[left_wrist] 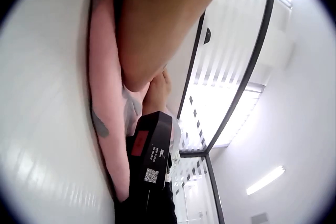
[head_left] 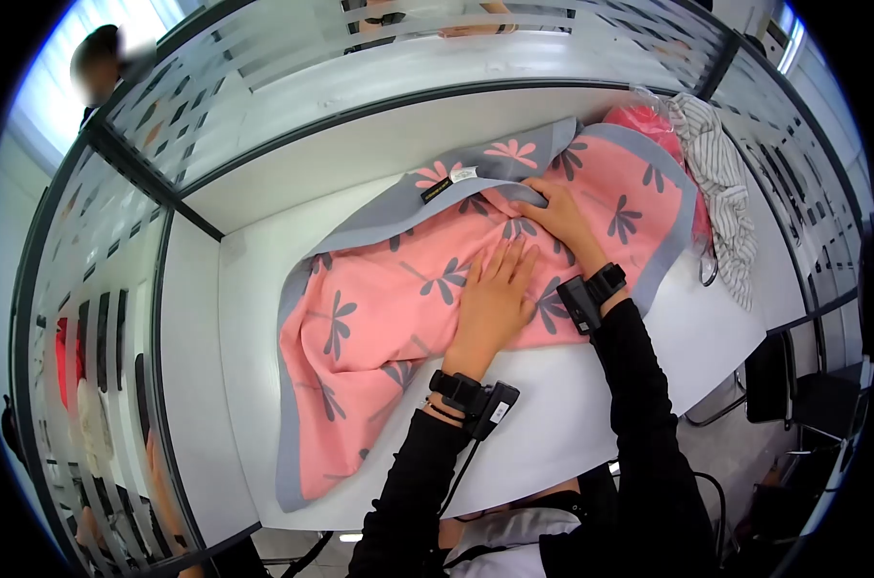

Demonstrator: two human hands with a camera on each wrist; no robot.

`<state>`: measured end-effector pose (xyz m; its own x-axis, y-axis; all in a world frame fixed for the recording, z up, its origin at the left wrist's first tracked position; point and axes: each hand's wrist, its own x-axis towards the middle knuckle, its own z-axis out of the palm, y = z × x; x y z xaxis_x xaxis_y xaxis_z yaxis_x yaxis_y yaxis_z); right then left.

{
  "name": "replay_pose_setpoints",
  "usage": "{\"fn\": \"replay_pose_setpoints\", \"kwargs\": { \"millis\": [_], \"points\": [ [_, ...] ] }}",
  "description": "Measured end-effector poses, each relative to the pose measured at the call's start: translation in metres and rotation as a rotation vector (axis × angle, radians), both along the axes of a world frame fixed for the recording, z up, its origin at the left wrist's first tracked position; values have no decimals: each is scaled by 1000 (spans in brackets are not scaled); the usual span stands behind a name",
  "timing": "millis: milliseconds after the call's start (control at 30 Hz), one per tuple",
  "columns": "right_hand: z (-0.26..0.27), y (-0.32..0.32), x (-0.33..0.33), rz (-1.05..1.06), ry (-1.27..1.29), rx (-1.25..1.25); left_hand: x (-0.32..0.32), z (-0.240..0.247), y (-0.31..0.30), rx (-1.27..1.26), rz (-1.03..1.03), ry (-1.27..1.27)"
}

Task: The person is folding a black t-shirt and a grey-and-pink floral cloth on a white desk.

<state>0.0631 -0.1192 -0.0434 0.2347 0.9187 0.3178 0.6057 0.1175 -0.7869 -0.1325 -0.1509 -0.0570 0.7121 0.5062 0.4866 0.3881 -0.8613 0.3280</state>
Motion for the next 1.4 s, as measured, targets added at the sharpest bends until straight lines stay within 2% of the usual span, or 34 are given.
{"fn": "replay_pose_setpoints", "kwargs": {
  "millis": [233,367,467,500,600,633,733,767,867,933,1000,1100,1167,1200,1267,1333,1367,1400],
  "points": [
    [-6,5,2,25,21,18,-1,0,4,6,-20,50],
    [20,-9,-10,-4,67,-171,-1,1,4,6,-28,63],
    [-1,-5,-7,7,27,16,-3,7,4,5,-67,-6],
    [-17,4,-1,74,-149,333,-4,4,6,21,-85,-16],
    [-25,2,-1,0,-434,447,-16,9,6,-30,-166,-12],
    [-25,1,-1,-18,-446,529,-24,10,1,-118,-197,-82],
    [14,-28,-2,39,-284,-40,-68,48,-16,-3,-42,121],
    [-5,-17,9,-6,-478,321,-89,61,-24,12,54,83],
    [34,-34,19,-101,-627,230,-152,95,-39,64,293,38],
    [65,-54,30,19,-493,252,-213,66,-21,306,561,119],
    [100,-65,44,119,-401,244,-251,61,-32,37,795,177],
    [146,-75,68,234,-299,161,-290,48,-42,-321,905,305],
    [172,-87,83,323,-216,84,-295,50,-49,-395,848,297],
    [188,-99,86,344,-311,18,-299,50,-53,-436,821,294],
    [223,-119,90,391,-504,-106,-317,29,-39,-260,818,205],
    [241,-123,105,435,-777,-97,-325,36,-26,-96,816,48],
    [248,-119,123,436,-893,-51,-317,68,-25,-111,879,36],
    [254,-116,147,315,-1075,131,-334,81,-2,105,798,-8]
  ]
}}
